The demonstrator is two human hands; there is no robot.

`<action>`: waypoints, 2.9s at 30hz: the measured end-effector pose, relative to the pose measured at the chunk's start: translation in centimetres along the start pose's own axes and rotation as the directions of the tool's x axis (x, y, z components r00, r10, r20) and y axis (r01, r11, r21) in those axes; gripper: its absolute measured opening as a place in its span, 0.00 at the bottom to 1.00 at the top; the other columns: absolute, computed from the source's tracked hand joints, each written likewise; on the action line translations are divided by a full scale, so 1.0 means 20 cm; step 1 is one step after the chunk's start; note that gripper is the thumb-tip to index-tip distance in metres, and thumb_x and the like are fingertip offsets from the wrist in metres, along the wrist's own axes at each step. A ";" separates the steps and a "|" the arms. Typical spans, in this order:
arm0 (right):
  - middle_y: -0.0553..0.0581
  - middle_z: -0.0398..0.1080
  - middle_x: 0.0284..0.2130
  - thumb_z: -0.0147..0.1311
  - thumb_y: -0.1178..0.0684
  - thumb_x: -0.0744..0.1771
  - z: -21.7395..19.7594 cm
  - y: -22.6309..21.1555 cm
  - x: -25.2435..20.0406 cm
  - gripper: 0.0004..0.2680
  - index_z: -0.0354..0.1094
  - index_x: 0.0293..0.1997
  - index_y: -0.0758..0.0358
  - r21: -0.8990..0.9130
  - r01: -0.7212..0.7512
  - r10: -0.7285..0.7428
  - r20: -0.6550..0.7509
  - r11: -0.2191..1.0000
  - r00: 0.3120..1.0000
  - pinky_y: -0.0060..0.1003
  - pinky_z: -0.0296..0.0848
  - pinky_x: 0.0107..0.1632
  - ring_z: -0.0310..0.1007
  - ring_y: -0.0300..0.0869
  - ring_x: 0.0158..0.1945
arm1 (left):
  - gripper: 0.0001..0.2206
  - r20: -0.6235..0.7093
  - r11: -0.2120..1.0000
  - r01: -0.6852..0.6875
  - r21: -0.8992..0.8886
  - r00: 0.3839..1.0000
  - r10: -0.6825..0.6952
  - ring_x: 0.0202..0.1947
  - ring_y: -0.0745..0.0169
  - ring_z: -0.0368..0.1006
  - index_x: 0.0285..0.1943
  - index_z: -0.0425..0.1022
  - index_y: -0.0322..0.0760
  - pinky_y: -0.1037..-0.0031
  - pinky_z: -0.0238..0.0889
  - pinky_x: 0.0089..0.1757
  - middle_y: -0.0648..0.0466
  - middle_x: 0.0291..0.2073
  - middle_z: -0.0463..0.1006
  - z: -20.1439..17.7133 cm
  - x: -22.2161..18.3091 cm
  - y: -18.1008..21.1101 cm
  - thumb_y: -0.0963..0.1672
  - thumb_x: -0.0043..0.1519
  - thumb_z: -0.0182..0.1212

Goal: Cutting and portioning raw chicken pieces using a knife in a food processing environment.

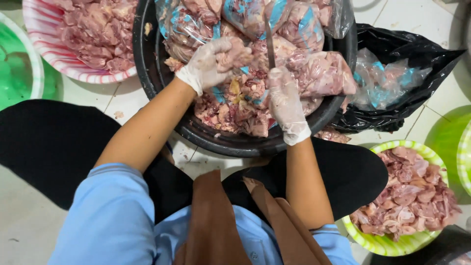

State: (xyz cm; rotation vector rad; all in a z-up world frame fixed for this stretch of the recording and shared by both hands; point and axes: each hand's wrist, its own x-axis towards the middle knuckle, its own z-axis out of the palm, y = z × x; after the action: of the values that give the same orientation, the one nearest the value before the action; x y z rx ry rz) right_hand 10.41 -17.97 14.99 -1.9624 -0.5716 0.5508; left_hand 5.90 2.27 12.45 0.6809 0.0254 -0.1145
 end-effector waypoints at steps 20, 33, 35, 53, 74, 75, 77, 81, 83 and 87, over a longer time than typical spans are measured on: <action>0.50 0.44 0.10 0.60 0.55 0.61 0.17 0.08 -0.06 0.09 0.61 0.26 0.63 0.610 -0.454 0.425 0.203 0.649 0.882 0.29 0.44 0.06 0.43 0.33 0.06 | 0.14 -0.344 0.565 0.335 0.754 0.934 -0.094 0.19 0.69 0.74 0.49 0.71 0.47 0.84 0.71 0.22 0.54 0.19 0.75 0.17 -0.34 -0.23 0.42 0.53 0.56; 0.74 0.66 0.39 0.23 0.33 0.67 0.22 -0.09 -0.19 0.21 0.34 0.67 0.42 -0.289 -0.089 0.182 0.316 0.953 0.931 0.59 0.48 0.60 0.63 0.67 0.50 | 0.07 -0.624 0.861 0.506 -0.061 0.654 -0.428 0.24 0.45 0.76 0.35 0.68 0.38 0.66 0.75 0.25 0.43 0.24 0.75 -0.08 -0.32 -0.29 0.43 0.51 0.58; 0.78 0.63 0.47 0.26 0.34 0.68 0.29 0.04 -0.14 0.19 0.36 0.65 0.42 -0.370 -0.091 0.215 0.308 0.924 0.927 0.60 0.44 0.62 0.59 0.69 0.55 | 0.05 -0.589 0.854 0.520 -0.008 0.688 -0.424 0.24 0.47 0.76 0.34 0.66 0.35 0.67 0.74 0.24 0.42 0.23 0.74 -0.14 -0.32 -0.34 0.40 0.51 0.55; 0.67 0.71 0.39 0.22 0.33 0.68 0.34 0.06 -0.09 0.17 0.35 0.62 0.38 -0.527 -0.137 0.288 0.215 0.839 0.933 0.59 0.49 0.57 0.66 0.62 0.51 | 0.08 -0.527 0.881 0.473 0.019 0.754 -0.394 0.16 0.52 0.70 0.26 0.65 0.31 0.71 0.67 0.18 0.43 0.15 0.68 -0.14 -0.31 -0.37 0.42 0.53 0.56; 0.61 0.57 0.20 0.31 0.27 0.62 0.25 -0.11 -0.15 0.19 0.45 0.37 0.52 0.229 -0.395 0.359 0.186 0.889 0.915 0.37 0.45 0.27 0.50 0.47 0.23 | 0.24 0.275 0.401 0.911 -0.093 0.411 -0.869 0.33 0.37 0.75 0.40 0.70 0.30 0.43 0.67 0.31 0.35 0.31 0.77 -0.62 -0.06 -0.42 0.56 0.59 0.48; 0.69 0.63 0.28 0.29 0.32 0.65 0.26 -0.15 -0.19 0.16 0.39 0.50 0.48 -0.053 -0.266 0.271 0.196 0.963 0.942 0.49 0.52 0.40 0.57 0.59 0.35 | 0.19 -0.075 0.608 0.794 -0.007 0.606 -0.792 0.22 0.44 0.72 0.32 0.70 0.33 0.57 0.61 0.20 0.41 0.23 0.74 -0.42 -0.12 -0.38 0.53 0.56 0.50; 0.77 0.68 0.36 0.26 0.37 0.68 0.27 -0.11 -0.19 0.18 0.32 0.63 0.45 -0.326 -0.109 0.191 0.231 0.939 0.954 0.60 0.59 0.53 0.65 0.71 0.47 | 0.14 -0.386 0.739 0.656 0.153 0.728 -0.566 0.11 0.51 0.68 0.24 0.70 0.36 0.71 0.54 0.09 0.47 0.14 0.72 -0.17 -0.22 -0.33 0.51 0.53 0.52; 0.63 0.69 0.40 0.23 0.35 0.67 0.34 0.15 -0.08 0.14 0.38 0.59 0.33 -0.625 -0.060 0.245 0.214 0.778 0.946 0.64 0.58 0.48 0.68 0.61 0.47 | 0.13 -0.513 0.655 0.580 0.484 0.794 -0.325 0.19 0.55 0.71 0.29 0.71 0.36 0.68 0.65 0.20 0.48 0.18 0.74 -0.14 -0.24 -0.35 0.48 0.58 0.47; 0.58 0.68 0.46 0.22 0.35 0.67 0.35 0.14 -0.05 0.13 0.38 0.59 0.29 -0.724 -0.054 0.293 0.209 0.688 0.933 0.68 0.55 0.48 0.67 0.57 0.49 | 0.14 -0.545 0.507 0.609 0.610 0.787 -0.290 0.26 0.56 0.71 0.34 0.71 0.40 0.67 0.65 0.27 0.51 0.22 0.75 -0.24 -0.20 -0.38 0.51 0.57 0.45; 0.57 0.67 0.44 0.22 0.33 0.66 0.33 0.06 -0.03 0.12 0.45 0.53 0.30 -0.760 -0.046 0.321 0.218 0.648 0.922 0.67 0.62 0.42 0.68 0.57 0.47 | 0.18 -0.579 -0.071 0.575 0.815 0.805 -0.130 0.47 0.57 0.72 0.46 0.71 0.55 0.63 0.65 0.47 0.60 0.38 0.78 -0.34 -0.19 -0.46 0.58 0.55 0.43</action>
State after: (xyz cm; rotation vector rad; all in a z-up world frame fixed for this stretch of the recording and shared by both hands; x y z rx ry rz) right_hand 6.11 -14.34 11.21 -2.7663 -0.9213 0.8964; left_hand 1.24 -0.21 1.72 2.2186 0.5424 -0.6181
